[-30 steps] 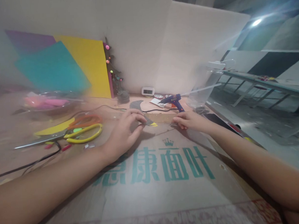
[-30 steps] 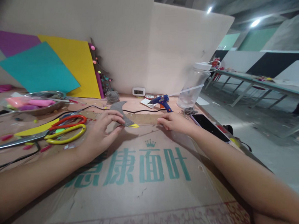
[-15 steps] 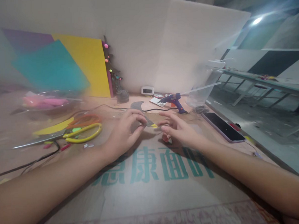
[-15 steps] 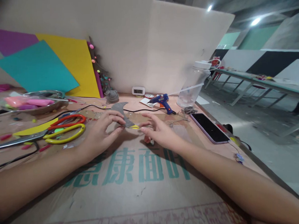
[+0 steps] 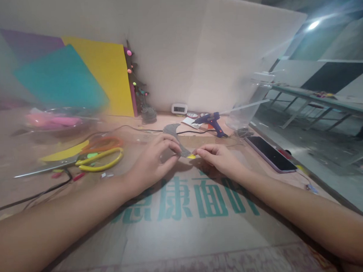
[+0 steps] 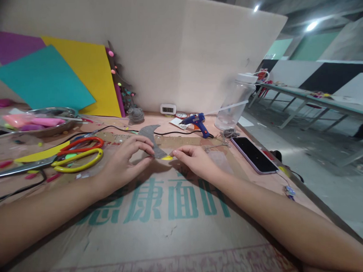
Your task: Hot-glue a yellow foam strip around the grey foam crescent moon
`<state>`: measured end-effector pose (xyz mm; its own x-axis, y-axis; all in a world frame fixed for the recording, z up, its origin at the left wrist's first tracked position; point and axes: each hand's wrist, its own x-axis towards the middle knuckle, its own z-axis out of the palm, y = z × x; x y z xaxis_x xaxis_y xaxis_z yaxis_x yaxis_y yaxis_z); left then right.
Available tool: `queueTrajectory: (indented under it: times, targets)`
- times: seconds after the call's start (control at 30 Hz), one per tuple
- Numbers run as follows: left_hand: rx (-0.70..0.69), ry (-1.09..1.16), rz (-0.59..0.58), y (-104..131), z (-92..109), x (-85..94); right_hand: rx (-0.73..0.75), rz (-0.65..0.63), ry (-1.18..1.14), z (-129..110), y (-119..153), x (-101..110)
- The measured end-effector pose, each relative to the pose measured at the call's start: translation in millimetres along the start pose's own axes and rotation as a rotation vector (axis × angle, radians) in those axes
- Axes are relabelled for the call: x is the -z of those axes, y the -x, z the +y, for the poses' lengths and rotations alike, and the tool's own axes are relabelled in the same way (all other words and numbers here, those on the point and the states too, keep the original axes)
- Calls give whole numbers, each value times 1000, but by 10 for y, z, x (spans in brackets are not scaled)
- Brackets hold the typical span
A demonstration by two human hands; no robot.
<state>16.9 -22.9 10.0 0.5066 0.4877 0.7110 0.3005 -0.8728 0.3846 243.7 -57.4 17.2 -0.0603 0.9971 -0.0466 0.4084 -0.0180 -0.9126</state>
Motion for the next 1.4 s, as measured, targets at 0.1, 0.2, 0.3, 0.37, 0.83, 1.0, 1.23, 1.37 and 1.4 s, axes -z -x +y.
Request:
queueTrajectory:
  times: [0.1,0.2,0.3,0.37,0.83,1.0,1.23,1.37,1.4]
  targets:
    - [0,4,9,3,12,0,17,-70,-39,10,6,-6]
    - [-8,17,-7,7,16,-5,31,-118,-72,12,15,-17]
    - [-10,13,-41,9,19,-6,29,-95,-88,16,23,-30]
    - [-18,5,-51,7,21,-4,25,-78,-93,14,31,-37]
    - [-44,30,-40,26,37,11,49,-44,-110,5,23,-10]
    - [-41,1,-40,22,38,15,18,-98,-190,-8,60,-35]
    - [85,209,-3,34,67,-14,26,-218,-201,47,60,-61]
    - [333,534,23,30,49,-78,82,-193,-117,60,52,-72]
    - [382,547,22,26,42,-85,83,-181,-79,50,58,-78]
